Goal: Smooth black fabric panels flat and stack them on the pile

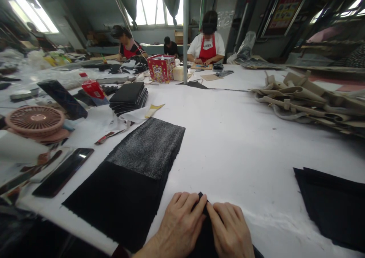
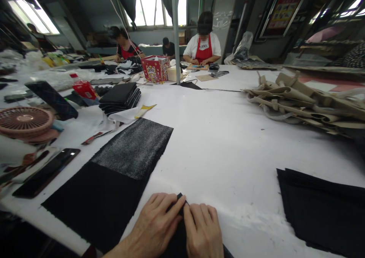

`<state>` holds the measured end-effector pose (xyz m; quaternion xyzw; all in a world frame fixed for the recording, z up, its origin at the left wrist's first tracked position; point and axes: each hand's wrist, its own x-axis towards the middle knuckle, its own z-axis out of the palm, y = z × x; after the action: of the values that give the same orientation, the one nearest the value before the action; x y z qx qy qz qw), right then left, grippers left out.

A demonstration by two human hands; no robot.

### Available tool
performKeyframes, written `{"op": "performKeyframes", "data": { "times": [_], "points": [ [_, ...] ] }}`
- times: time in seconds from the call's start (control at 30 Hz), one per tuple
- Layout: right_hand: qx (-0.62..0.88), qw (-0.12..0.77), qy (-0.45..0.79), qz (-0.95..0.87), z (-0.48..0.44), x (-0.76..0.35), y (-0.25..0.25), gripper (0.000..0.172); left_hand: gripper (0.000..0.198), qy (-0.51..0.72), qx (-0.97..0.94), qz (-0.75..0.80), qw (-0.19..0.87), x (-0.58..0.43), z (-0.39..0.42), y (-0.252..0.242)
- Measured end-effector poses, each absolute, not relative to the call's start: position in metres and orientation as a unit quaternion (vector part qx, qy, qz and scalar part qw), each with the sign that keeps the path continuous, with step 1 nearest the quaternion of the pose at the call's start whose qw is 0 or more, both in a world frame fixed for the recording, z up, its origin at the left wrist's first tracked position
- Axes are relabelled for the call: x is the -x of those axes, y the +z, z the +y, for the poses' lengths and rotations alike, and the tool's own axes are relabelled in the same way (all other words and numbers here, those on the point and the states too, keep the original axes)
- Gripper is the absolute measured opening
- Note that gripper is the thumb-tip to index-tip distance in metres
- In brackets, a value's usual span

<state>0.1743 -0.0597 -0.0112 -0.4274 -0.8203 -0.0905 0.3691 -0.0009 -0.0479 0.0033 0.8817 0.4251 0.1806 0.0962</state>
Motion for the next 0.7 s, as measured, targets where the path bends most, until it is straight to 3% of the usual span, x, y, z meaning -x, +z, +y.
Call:
{"op": "performKeyframes", "data": {
  "times": [0.7],
  "points": [
    [0.448, 0.365, -0.073, -0.813, -0.0636, -0.1715, -0.0147, 0.025, 0.041, 0.169, -0.870, 0.452, 0.100, -0.0009, -0.0487, 0.0050]
  ]
}}
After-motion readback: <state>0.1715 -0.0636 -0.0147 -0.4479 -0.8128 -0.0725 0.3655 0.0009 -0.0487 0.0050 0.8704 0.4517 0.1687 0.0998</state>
